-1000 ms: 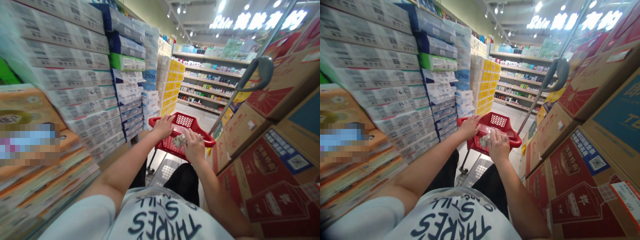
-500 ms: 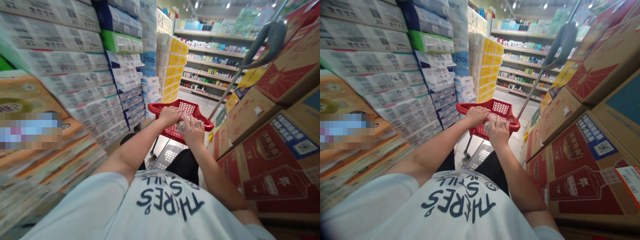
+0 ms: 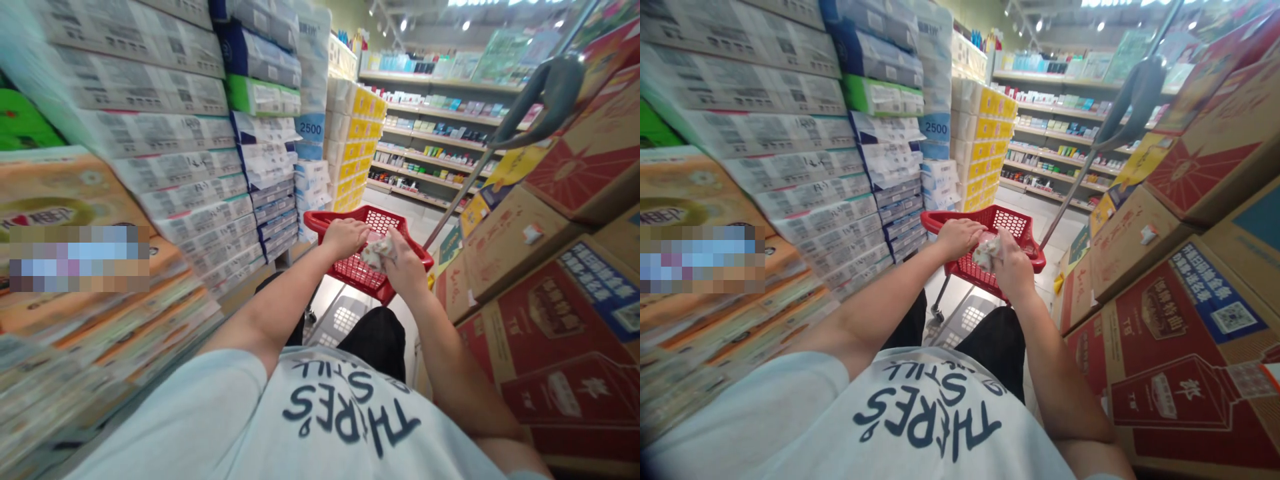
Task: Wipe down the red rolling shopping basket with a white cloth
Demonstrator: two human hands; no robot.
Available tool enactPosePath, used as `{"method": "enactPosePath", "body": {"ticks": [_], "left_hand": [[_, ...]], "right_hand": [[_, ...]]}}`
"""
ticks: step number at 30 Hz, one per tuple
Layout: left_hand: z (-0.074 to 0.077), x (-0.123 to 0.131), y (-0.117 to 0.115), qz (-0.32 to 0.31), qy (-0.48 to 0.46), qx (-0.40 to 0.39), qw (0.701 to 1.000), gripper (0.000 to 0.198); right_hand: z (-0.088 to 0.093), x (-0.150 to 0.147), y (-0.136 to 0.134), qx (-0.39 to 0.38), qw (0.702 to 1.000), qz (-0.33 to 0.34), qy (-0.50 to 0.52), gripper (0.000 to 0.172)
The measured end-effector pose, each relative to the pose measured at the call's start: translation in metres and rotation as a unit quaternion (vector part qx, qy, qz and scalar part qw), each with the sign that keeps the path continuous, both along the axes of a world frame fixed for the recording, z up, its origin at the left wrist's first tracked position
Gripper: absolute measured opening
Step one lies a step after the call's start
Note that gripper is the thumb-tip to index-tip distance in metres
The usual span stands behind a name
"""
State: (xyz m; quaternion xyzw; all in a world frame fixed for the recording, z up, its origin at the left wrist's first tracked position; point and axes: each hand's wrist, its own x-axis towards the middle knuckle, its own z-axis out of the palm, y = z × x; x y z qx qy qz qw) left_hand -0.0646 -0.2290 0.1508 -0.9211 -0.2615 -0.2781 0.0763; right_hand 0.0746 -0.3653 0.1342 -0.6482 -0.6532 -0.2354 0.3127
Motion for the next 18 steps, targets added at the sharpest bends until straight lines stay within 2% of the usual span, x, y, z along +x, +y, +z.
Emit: {"method": "enactPosePath", "body": {"ticks": [3,5,7,9,12,14,16,18], "left_hand": [[0.0,0.0,0.002,0.004,-0.006,0.0,1.0,0.038],[-0.001,0.0,0.003,0.005,-0.002,0.003,1.0,0.039],[-0.002,0.0,0.005,0.009,-0.001,0.006,1.0,0.039],[-0.002,0.001,0.006,0.012,0.001,0.009,1.0,0.038],[-0.003,0.001,0.006,0.013,0.004,0.011,1.0,0.038],[-0.004,0.001,0.005,0.011,0.003,0.008,1.0,0.039],[-0.004,0.002,0.004,0.009,0.002,0.007,1.0,0.039],[-0.004,0.002,0.003,0.008,0.002,0.009,1.0,0.039]], "right_hand": [[-0.003,0.003,0.004,0.09,0.995,0.006,0.034,0.052],[-0.012,-0.001,0.005,0.095,0.995,0.023,-0.002,0.041],[-0.02,-0.008,0.004,0.077,0.996,0.026,-0.044,0.036],[-0.018,-0.014,0.004,0.042,0.997,0.003,-0.058,0.038],[0.003,-0.017,0.006,-0.062,0.996,-0.071,-0.01,0.041],[0.016,-0.017,0.009,-0.12,0.982,-0.147,0.025,0.048],[0.022,-0.017,0.01,-0.137,0.974,-0.183,0.007,0.048],[0.02,-0.019,0.008,-0.125,0.977,-0.169,-0.037,0.045]]}}
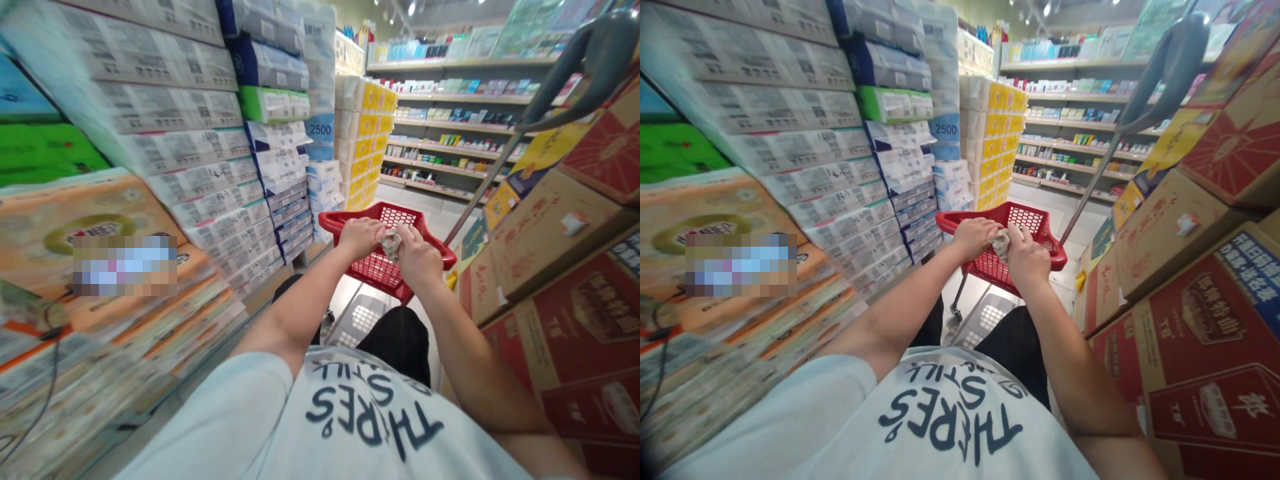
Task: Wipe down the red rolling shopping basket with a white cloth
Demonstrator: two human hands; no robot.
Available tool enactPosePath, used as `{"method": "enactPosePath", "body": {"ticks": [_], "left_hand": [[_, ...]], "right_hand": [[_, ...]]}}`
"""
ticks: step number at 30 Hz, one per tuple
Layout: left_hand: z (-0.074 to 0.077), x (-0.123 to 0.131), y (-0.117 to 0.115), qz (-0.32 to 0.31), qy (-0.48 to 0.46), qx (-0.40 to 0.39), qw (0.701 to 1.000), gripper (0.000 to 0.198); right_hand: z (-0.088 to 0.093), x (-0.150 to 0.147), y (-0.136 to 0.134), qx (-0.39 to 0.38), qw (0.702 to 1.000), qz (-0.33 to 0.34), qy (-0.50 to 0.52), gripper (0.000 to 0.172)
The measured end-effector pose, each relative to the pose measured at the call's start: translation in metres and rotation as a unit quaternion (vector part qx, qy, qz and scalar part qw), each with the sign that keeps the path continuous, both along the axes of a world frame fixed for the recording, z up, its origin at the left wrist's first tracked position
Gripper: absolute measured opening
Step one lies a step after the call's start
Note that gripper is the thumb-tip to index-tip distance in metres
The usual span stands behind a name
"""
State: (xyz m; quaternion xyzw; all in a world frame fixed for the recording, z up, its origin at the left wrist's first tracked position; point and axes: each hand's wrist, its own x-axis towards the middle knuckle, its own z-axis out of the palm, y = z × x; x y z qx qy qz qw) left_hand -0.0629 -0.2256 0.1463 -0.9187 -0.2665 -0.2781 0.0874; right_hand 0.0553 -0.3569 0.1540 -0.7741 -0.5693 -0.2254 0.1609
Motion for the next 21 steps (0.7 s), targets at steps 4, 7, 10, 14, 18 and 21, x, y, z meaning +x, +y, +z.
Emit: {"method": "enactPosePath", "body": {"ticks": [4,7,10,14,18,21], "left_hand": [[0.0,-0.002,-0.001,0.005,-0.005,0.005,1.0,0.041],[0.0,-0.005,-0.002,0.001,0.003,0.009,1.0,0.04],[0.0,-0.005,-0.002,-0.001,0.012,0.019,1.0,0.04],[-0.001,-0.005,-0.001,0.005,0.004,0.016,1.0,0.039],[0.002,-0.005,-0.004,-0.006,0.014,0.002,1.0,0.04],[0.003,-0.007,-0.005,-0.012,0.023,-0.003,1.0,0.039]], "right_hand": [[-0.007,-0.001,-0.006,0.019,0.997,0.066,-0.02,0.041],[-0.006,0.0,-0.006,-0.002,0.998,0.054,0.016,0.036],[-0.01,0.001,-0.005,0.022,0.998,0.06,-0.007,0.032],[-0.016,0.004,-0.008,0.065,0.986,0.143,-0.056,0.033],[-0.01,0.005,-0.005,0.022,0.998,0.063,0.006,0.028],[-0.012,0.001,-0.003,0.055,0.997,0.046,-0.017,0.03]]}}
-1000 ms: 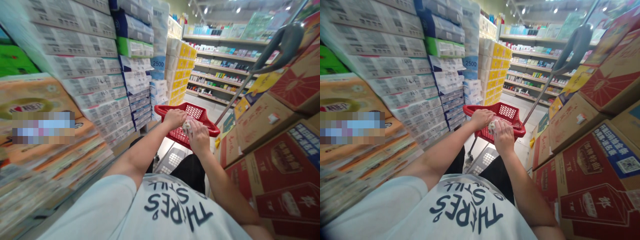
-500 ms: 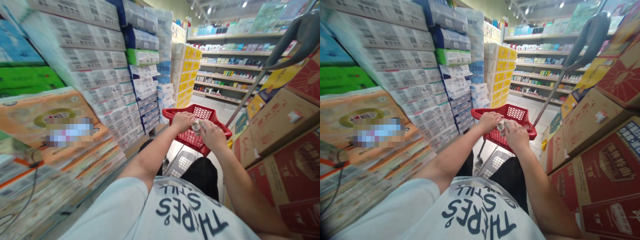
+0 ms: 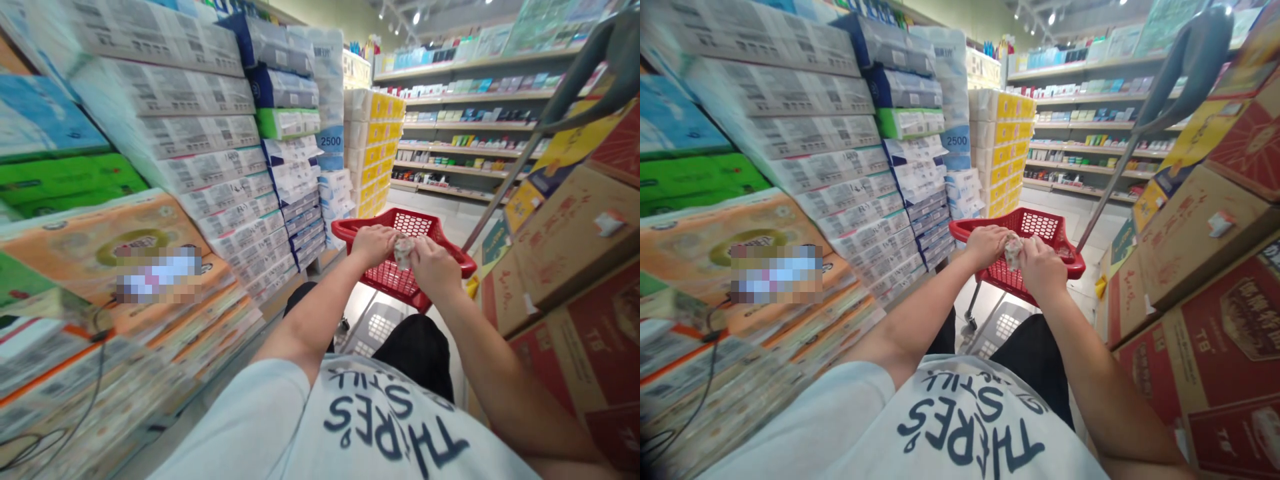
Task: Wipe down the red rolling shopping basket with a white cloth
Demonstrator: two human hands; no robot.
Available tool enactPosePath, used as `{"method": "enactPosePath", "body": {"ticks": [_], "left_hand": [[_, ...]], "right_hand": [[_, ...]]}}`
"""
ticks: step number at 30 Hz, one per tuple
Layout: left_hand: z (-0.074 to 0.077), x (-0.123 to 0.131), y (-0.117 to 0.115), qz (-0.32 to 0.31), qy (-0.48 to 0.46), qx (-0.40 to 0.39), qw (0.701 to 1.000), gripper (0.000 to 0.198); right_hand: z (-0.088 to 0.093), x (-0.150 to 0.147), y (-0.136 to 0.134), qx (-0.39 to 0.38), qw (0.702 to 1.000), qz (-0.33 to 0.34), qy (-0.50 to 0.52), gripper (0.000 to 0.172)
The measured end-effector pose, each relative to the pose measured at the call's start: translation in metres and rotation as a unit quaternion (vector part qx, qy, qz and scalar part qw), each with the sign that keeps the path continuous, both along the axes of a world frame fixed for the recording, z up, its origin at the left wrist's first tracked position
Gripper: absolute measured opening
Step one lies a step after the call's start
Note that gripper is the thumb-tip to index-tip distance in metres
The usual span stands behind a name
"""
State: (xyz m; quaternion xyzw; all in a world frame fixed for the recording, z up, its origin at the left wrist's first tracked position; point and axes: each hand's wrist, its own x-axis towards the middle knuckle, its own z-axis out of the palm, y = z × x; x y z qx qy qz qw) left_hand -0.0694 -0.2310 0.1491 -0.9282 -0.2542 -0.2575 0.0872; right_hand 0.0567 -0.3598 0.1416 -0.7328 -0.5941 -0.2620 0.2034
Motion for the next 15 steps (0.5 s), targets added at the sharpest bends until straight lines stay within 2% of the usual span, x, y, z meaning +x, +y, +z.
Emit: {"method": "enactPosePath", "body": {"ticks": [4,9,12,15], "left_hand": [[-0.002,-0.001,0.003,-0.005,0.009,0.005,1.0,0.035],[-0.004,0.0,0.003,-0.003,0.009,0.011,1.0,0.034],[-0.004,0.002,0.002,0.005,-0.002,0.008,1.0,0.033],[-0.004,0.002,0.003,0.01,-0.008,0.008,1.0,0.035]], "right_hand": [[-0.006,-0.002,-0.002,0.039,0.995,0.081,-0.046,0.035],[-0.007,-0.001,0.0,0.017,1.0,0.013,-0.004,0.035],[-0.015,-0.003,-0.002,0.054,0.996,0.06,-0.045,0.035],[-0.013,-0.002,-0.006,0.023,0.992,0.114,-0.047,0.039]]}}
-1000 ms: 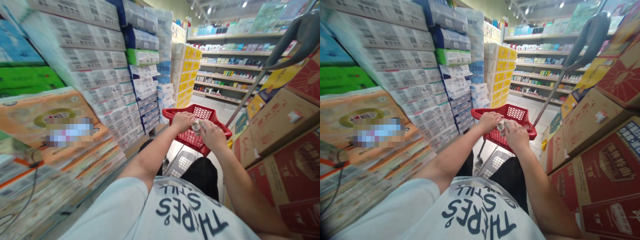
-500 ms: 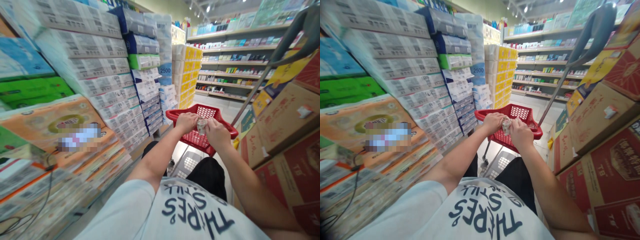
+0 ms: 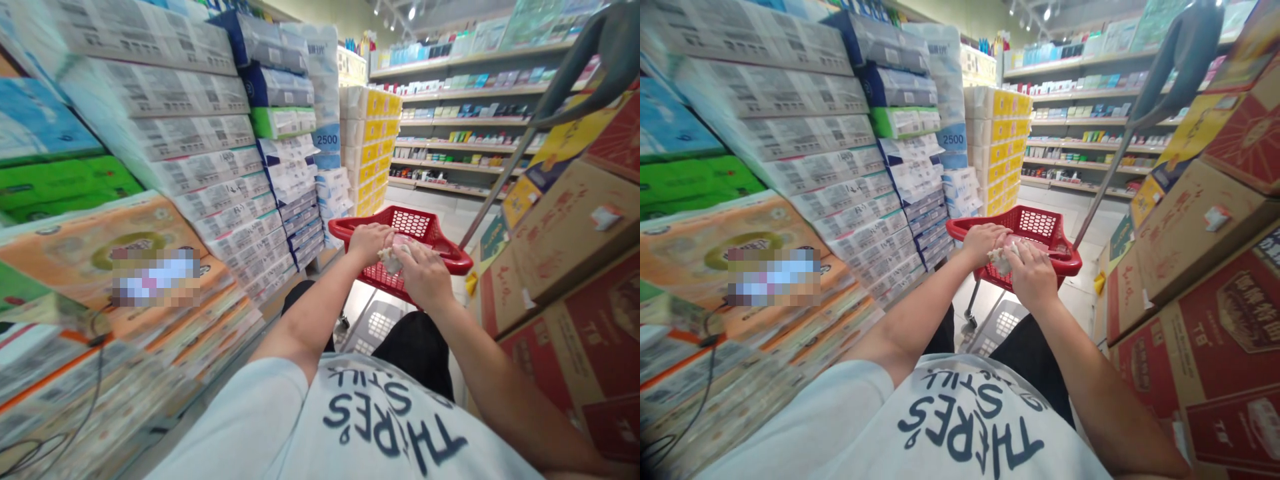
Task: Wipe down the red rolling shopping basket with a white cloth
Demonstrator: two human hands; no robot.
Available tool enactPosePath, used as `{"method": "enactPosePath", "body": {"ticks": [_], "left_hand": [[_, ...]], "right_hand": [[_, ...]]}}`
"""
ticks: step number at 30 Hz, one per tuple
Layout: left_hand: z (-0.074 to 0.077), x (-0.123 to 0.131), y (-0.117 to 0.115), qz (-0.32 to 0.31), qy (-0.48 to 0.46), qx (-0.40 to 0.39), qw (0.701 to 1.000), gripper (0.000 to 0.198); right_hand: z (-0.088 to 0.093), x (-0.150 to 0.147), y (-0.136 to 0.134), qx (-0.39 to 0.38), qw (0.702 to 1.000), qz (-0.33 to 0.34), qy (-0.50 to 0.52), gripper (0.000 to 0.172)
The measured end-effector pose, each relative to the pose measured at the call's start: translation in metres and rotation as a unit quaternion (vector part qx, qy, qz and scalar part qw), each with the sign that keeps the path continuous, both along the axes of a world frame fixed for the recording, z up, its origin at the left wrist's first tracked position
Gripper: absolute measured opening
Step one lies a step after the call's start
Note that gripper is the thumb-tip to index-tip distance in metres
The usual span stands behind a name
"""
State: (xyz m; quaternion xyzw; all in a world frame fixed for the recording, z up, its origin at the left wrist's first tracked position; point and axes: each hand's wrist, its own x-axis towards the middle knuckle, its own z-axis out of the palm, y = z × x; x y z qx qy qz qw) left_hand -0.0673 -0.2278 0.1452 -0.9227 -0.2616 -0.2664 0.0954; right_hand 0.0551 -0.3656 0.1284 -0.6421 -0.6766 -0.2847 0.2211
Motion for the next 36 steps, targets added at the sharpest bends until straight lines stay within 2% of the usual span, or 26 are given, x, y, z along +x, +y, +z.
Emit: {"method": "enactPosePath", "body": {"ticks": [3,7,10,12,14,16,18,19,22,24,26,28,31,36], "left_hand": [[0.001,0.0,0.0,-0.014,0.013,0.011,1.0,0.035],[0.001,0.001,-0.002,0.001,-0.001,0.016,1.0,0.039],[0.0,0.002,-0.001,0.0,-0.004,0.013,1.0,0.039],[0.0,0.002,-0.001,-0.002,-0.002,0.013,1.0,0.039],[0.0,0.001,-0.001,-0.001,0.002,0.013,1.0,0.039],[0.001,0.001,-0.002,0.003,0.004,0.013,1.0,0.039],[0.002,0.001,-0.003,0.002,0.003,0.012,1.0,0.04],[0.003,0.001,-0.003,0.0,0.002,0.011,1.0,0.04],[0.004,-0.002,0.0,-0.01,-0.001,0.003,1.0,0.039],[0.004,-0.004,0.001,-0.018,0.002,-0.001,1.0,0.037],[0.005,-0.005,0.002,-0.028,0.012,0.002,1.0,0.034],[0.005,-0.005,0.001,-0.026,0.015,0.007,1.0,0.034],[0.005,-0.004,0.0,-0.017,0.0,0.011,1.0,0.04],[0.003,-0.004,0.003,-0.018,-0.007,0.013,1.0,0.039]], "right_hand": [[0.011,0.008,0.001,-0.046,0.997,-0.009,0.055,0.037],[0.01,0.013,0.003,0.006,0.996,-0.063,0.063,0.038],[0.005,0.008,-0.001,0.011,0.999,-0.041,0.032,0.038],[0.01,0.005,-0.003,-0.015,0.998,-0.036,0.04,0.037],[0.019,0.002,-0.002,-0.058,0.994,-0.07,0.067,0.035],[0.026,0.0,0.001,-0.089,0.983,-0.134,0.092,0.036],[0.023,-0.004,0.003,-0.075,0.979,-0.168,0.087,0.039],[0.018,-0.006,0.003,-0.05,0.984,-0.158,0.07,0.039],[0.002,-0.009,-0.001,0.011,0.998,-0.066,0.015,0.038],[0.0,-0.008,-0.002,0.007,0.999,-0.033,0.009,0.037],[0.008,-0.006,0.0,-0.026,0.998,-0.049,0.032,0.036],[0.015,-0.006,0.004,-0.056,0.991,-0.1,0.064,0.038],[0.011,-0.008,0.008,-0.039,0.99,-0.122,0.054,0.039],[-0.014,-0.001,0.0,0.025,0.999,0.004,-0.048,0.037]]}}
